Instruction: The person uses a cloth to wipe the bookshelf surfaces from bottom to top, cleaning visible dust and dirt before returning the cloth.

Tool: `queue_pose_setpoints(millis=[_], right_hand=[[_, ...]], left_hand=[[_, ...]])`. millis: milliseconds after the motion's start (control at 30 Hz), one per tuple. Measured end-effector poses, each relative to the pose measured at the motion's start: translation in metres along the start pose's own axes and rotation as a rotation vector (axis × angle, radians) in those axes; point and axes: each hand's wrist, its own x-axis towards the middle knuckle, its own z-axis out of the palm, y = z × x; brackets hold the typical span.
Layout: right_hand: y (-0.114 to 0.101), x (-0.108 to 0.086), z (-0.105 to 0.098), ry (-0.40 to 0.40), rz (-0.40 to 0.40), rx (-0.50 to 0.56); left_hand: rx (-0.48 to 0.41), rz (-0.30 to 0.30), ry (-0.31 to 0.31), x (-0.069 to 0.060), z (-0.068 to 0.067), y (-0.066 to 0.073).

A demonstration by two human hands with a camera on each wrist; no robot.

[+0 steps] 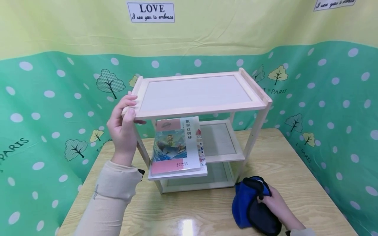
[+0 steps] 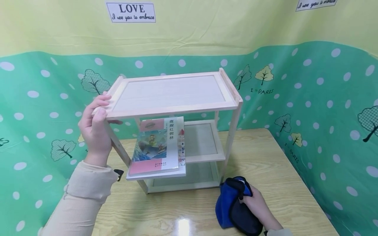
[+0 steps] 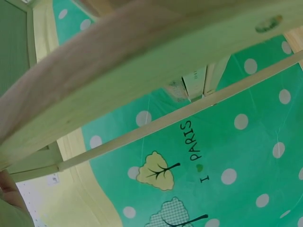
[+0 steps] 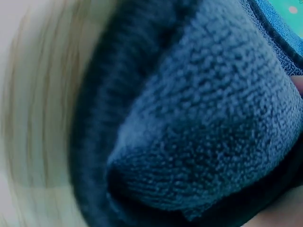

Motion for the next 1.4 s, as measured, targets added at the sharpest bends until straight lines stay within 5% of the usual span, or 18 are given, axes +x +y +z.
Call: queue_pose_setpoints(millis=[333,867,1033,1400], right_hand=[[0.008,0.015,-0.020,-0.012,-0.010,-0.020],[0.023,0.036,-0.033,-0.060,-0.093,-0.344],[0.027,0.041,-0.036,-0.081,-0.045,-0.381],[0.022,0.038,-0.045,-0.036,-0.096,-0.394]], left_hand=[[0.025,0.000,-0.026,0.002,-0.004,0.001],[0.157,-0.011,-0.087,0.002,-0.010,0.008],[0.199,-0.043,-0.129,0.002,-0.013,0.013],[0.314,-0.125,-0.191,-0.006,-0.018,0.035]])
